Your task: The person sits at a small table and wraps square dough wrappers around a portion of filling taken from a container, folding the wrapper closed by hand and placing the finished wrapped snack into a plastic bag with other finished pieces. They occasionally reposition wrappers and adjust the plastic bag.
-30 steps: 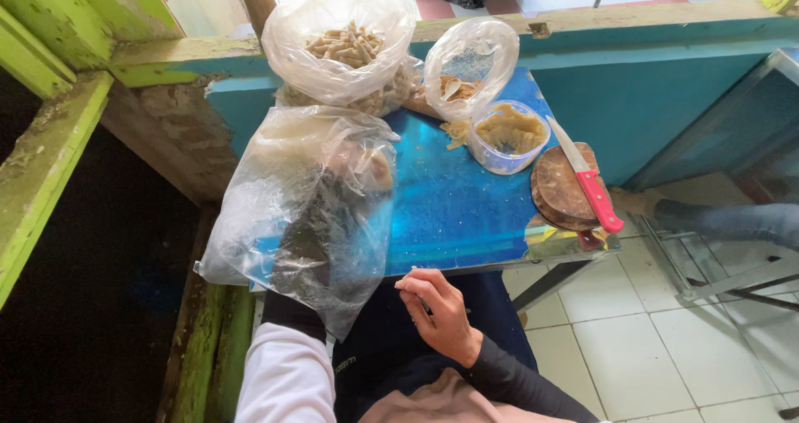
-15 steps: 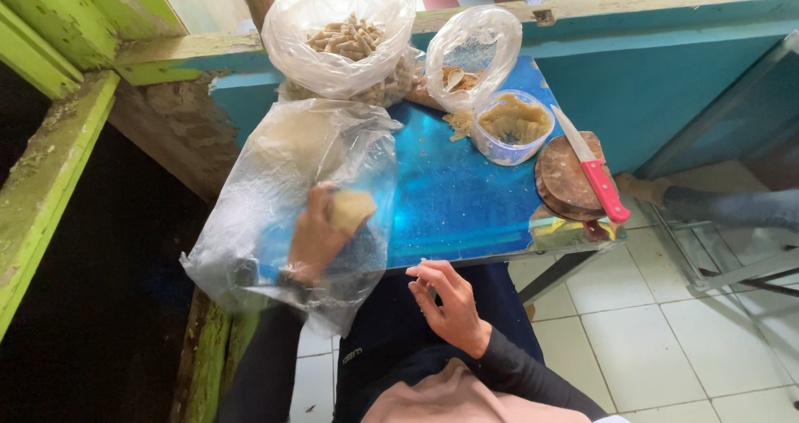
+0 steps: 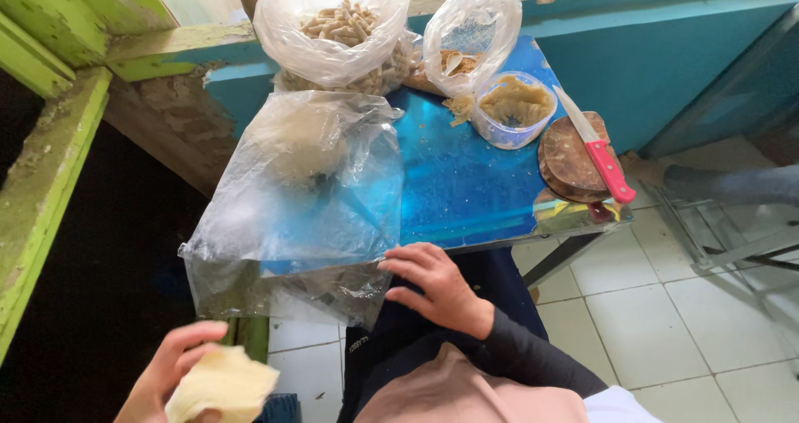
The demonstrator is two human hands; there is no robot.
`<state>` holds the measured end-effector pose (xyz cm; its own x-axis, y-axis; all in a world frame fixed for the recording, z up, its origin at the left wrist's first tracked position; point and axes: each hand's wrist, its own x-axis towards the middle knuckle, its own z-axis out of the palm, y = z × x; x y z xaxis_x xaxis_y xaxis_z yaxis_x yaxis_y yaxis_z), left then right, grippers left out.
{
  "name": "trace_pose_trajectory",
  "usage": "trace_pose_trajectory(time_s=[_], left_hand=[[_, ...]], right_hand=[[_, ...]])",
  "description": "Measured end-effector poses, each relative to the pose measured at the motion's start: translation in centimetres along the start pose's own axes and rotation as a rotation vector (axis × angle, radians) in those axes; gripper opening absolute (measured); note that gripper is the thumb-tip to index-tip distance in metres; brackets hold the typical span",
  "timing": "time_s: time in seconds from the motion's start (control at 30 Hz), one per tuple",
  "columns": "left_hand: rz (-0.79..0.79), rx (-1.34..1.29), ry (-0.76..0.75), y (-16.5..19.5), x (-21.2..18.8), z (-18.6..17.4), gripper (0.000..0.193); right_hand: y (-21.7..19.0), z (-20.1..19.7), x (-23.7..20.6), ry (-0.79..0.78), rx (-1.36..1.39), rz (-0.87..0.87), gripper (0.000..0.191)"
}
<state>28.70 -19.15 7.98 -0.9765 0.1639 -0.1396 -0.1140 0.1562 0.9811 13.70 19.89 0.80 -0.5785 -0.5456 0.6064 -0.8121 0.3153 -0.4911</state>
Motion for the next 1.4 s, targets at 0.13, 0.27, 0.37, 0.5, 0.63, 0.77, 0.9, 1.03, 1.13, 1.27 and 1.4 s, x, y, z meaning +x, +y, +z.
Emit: trace_pose_trajectory(time_s=[0.13, 0.27, 0.37, 0.5, 0.63, 0.77, 0.9, 1.03, 1.13, 1.27, 1.4], left_hand=[[0.266, -0.002, -0.088, 2.6, 10.1, 7.4, 0.078], [0.308, -0.179, -0.183, 4.2, 26.0, 16.5, 0.070], [0.290, 0.041, -0.080, 5.5, 35.3, 18.7, 0.087], [0.293, 0.079, 0.037, 6.5, 42.6, 17.3, 0.095], [0.206, -0.056, 0.250, 7.1, 44.9, 15.5, 0.089], [0.520, 0.335, 0.591, 7.2, 44.5, 14.3, 0.060], [0.829, 0.663, 0.461, 5.0, 38.5, 13.8, 0.038], [0.716, 1.114, 0.458, 0.0, 29.1, 14.1, 0.050], [0.560, 1.085, 0.466, -3.0, 23.2, 14.6, 0.052], [0.617, 1.006, 0.433, -5.5, 17.5, 15.2, 0.074], [0.622, 1.143, 0.478, -7.7, 15.6, 16.6, 0.073]], right_hand=[[1.4, -2.8, 0.6, -0.027, 0.761, 0.189, 0.068], [5.1, -5.3, 3.2, 0.106, 0.947, 0.341, 0.080], [10.3, -7.3, 6.8, 0.113, 0.949, 0.547, 0.072], [15.6, -7.6, 11.2, 0.166, 0.950, 0.669, 0.061], [18.6, -5.9, 15.9, 0.274, 0.955, 0.772, 0.050], [20.2, -4.0, 19.3, 0.445, 0.930, 0.835, 0.042], [21.5, -2.4, 20.0, 0.367, 0.033, 0.812, 0.039], [21.1, -2.0, 19.0, 0.441, -0.679, 0.462, 0.044], [18.6, -2.5, 17.8, 0.522, -0.677, 0.165, 0.047], [12.3, -0.2, 13.2, 0.049, -0.477, 0.430, 0.045], [8.4, 3.7, 10.0, -0.024, -0.283, 0.415, 0.039]])
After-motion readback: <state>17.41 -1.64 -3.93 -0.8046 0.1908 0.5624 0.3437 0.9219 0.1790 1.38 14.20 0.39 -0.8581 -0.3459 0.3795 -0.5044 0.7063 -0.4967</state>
